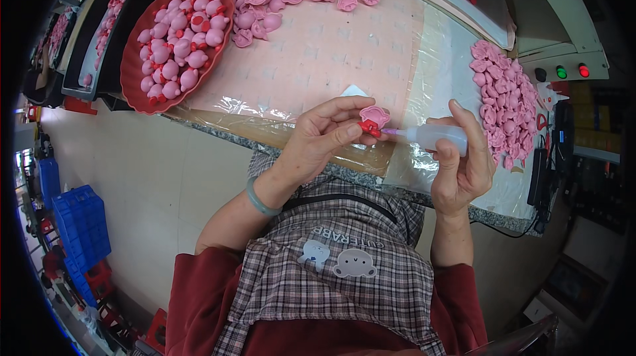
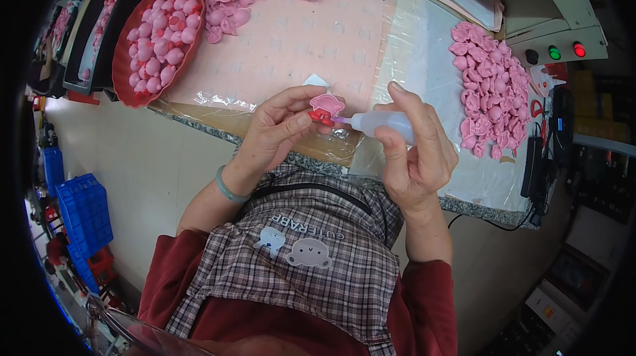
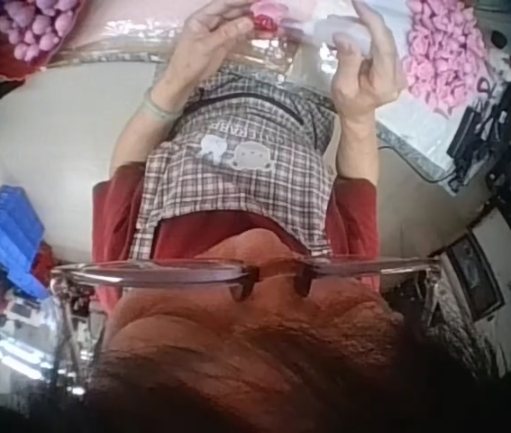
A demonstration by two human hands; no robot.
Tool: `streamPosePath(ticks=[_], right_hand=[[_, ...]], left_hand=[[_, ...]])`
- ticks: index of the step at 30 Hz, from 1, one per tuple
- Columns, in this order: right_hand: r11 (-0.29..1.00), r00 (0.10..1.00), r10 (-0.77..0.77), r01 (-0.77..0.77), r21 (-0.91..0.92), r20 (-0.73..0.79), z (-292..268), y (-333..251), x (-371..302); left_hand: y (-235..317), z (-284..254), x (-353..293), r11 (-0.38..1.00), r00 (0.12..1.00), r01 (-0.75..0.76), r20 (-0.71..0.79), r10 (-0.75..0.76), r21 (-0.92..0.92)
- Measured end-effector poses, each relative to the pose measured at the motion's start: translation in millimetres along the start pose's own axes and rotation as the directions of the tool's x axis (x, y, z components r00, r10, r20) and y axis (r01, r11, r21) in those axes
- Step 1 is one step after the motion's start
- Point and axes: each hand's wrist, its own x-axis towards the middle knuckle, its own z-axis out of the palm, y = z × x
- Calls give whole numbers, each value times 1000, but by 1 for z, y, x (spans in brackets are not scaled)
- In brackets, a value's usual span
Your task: Applying glue to small red plastic pieces and attaching them to pink rounded parts to assemble toys.
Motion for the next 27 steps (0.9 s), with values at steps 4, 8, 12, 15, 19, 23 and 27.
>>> streamPosePath(ticks=[4, 8, 12, 15, 19, 23, 27], right_hand=[[999, 998, -45, 45, -2, 37, 0, 3, 3], [993, 992, -108, 111, -43, 72, 0, 6, 2], [991, 990, -120, 124, -54, 78, 0, 4, 2], [989, 988, -135, 139, -54, 71, 1, 3, 3], [998, 998, -60, 60, -10, 33, 2, 3, 1], [952, 983, 181, -170, 256, -18, 1, 10, 3], [724, 918, 386, -360, 589, 87, 9, 25, 19]], left_hand=[[-1, -1, 1, 1000, 1000, -2, 1, 2, 14], [0, 1, 0, 1000, 1000, 9, -6, -9, 10], [-1, 0, -1, 1000, 1000, 7, -6, -7, 14], [0, -1, -1, 1000, 1000, 13, -4, -13, 16], [0, 0, 0, 1000, 1000, -7, 2, 7, 0], [1, -1, 2, 1000, 999, -18, 33, 17, 16], [1, -1, 1, 1000, 1000, -5, 12, 5, 19]])
